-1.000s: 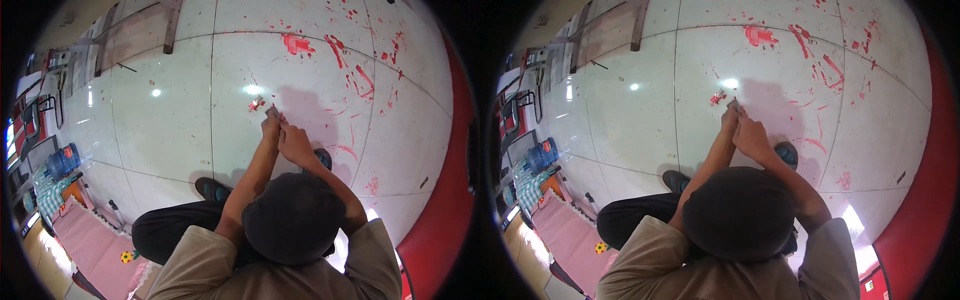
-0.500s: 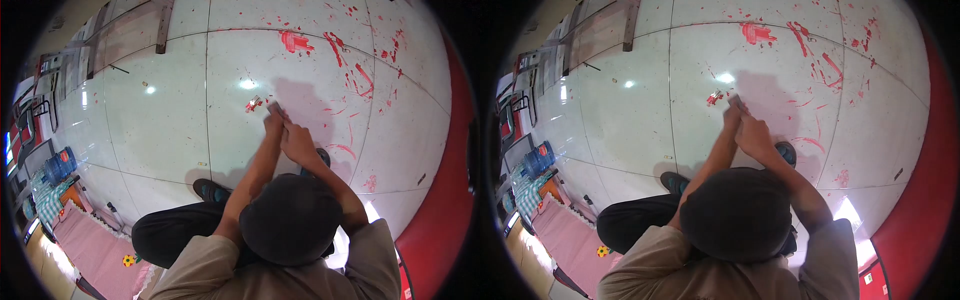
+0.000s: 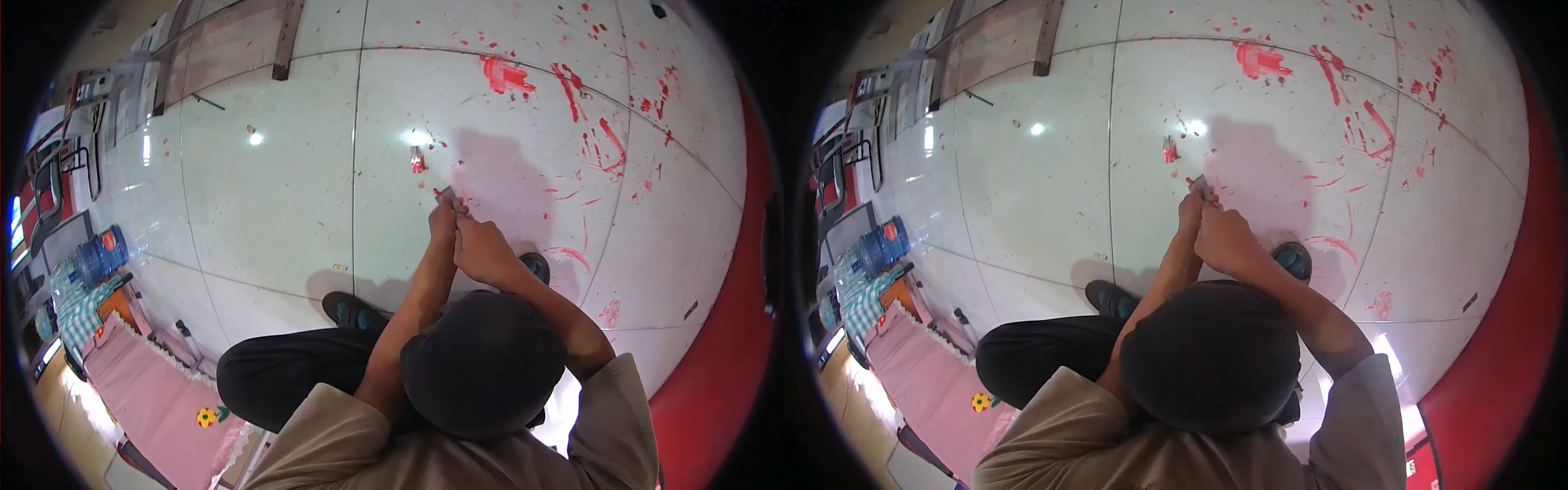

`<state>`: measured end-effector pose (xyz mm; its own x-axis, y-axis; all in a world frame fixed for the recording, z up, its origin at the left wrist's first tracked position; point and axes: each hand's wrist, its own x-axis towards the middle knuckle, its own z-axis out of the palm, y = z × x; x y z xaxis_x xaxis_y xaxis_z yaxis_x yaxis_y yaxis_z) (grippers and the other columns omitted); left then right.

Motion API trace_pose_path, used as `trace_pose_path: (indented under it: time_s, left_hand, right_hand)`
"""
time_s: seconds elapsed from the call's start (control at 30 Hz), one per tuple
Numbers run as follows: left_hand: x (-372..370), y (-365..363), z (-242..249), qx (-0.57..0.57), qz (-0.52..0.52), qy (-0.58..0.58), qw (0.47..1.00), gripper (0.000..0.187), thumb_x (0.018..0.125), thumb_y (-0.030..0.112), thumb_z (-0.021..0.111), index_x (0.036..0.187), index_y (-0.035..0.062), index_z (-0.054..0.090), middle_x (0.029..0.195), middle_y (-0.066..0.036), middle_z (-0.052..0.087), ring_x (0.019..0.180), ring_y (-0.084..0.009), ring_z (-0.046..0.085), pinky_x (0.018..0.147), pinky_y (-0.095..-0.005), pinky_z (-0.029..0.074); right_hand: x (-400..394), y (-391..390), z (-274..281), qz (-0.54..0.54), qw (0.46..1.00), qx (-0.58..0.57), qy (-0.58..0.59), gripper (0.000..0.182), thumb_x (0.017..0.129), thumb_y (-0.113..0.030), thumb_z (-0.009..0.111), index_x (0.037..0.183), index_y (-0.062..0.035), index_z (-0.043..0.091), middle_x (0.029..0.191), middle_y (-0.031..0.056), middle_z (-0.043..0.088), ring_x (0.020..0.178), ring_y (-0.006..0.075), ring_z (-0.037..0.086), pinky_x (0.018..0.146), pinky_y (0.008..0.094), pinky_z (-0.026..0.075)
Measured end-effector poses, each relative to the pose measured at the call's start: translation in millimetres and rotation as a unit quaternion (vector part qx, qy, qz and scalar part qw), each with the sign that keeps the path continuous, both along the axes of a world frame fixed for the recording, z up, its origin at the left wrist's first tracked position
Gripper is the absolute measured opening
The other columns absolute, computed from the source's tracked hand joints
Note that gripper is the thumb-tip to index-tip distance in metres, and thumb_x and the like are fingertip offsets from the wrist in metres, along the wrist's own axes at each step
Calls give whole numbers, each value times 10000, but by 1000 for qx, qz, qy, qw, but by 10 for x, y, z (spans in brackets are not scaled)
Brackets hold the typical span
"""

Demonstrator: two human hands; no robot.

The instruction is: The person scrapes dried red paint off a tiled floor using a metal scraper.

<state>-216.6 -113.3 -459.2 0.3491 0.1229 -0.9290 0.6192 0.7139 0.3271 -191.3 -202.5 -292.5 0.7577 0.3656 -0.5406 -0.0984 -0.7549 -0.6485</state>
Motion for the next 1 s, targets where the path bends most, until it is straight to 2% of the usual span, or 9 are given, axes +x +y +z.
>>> trace_pose_path:
  time_s: [0.1,0.23,0.37,0.43,0.6,0.63,0.8,0.93,1.0]
  left_hand:
    - [276,76,518,36,-21,-30,999,387,999,374,365,916,35,532,715,-61,525,587,-159,478,521,-303,423]
    - [82,109,451,-104,160,54,980,426,1006,376,339,855,34,543,692,-57,514,562,-151,458,510,-300,407]
    - [291,277,539,18,64,-31,997,338,999,305,382,900,15,525,688,-58,513,565,-150,467,512,-289,410]
    - [284,283,472,-15,96,-2,995,376,995,321,369,900,3,545,674,-71,514,566,-178,480,529,-318,432]
    - [-27,178,146,-49,119,-1,992,444,985,379,382,871,-12,560,660,-82,522,579,-198,512,539,-332,449]
    - [150,212,431,41,54,-14,998,432,987,358,391,884,-22,570,674,-86,537,575,-204,522,528,-331,449]
    - [699,698,1076,51,-147,-120,980,387,984,337,434,932,-15,585,715,-68,564,631,-164,583,593,-321,524]
    - [897,915,1364,138,-315,-217,913,239,911,201,608,923,-37,624,778,-79,630,674,-144,639,636,-281,565]
    - [1021,870,1586,134,-352,-251,892,181,826,97,704,920,-47,648,807,-87,661,646,-119,634,595,-233,545]
  right_hand:
    - [59,112,-32,-2,1000,-3,15,260,867,-122,440,1014,54,564,856,311,613,763,478,597,779,549,469]
    - [-17,157,-39,44,999,-8,-15,263,872,-119,428,996,69,566,873,306,618,752,473,600,775,542,476]
    - [119,299,-80,38,999,5,30,301,871,-111,432,1101,56,531,896,300,622,740,480,598,767,530,485]
    - [70,361,-202,12,998,43,-37,331,869,-106,432,1166,8,524,886,292,626,732,483,597,758,523,491]
    - [-78,202,-177,41,999,11,17,315,873,-122,445,1148,-27,568,926,277,624,773,450,603,734,512,495]
    - [-20,241,-243,35,999,18,1,320,874,-125,446,1155,-30,565,942,276,622,782,445,604,734,513,494]
    - [55,224,-251,-102,971,176,-125,309,901,-78,490,1187,19,553,865,269,632,700,439,617,638,464,502]
    - [-118,-96,-144,-131,956,190,-179,372,921,-42,504,1293,-46,524,943,169,656,677,247,613,666,321,493]
    - [-176,-172,-76,-140,950,183,-213,402,905,-23,513,1306,-53,518,825,143,610,637,242,561,632,311,479]
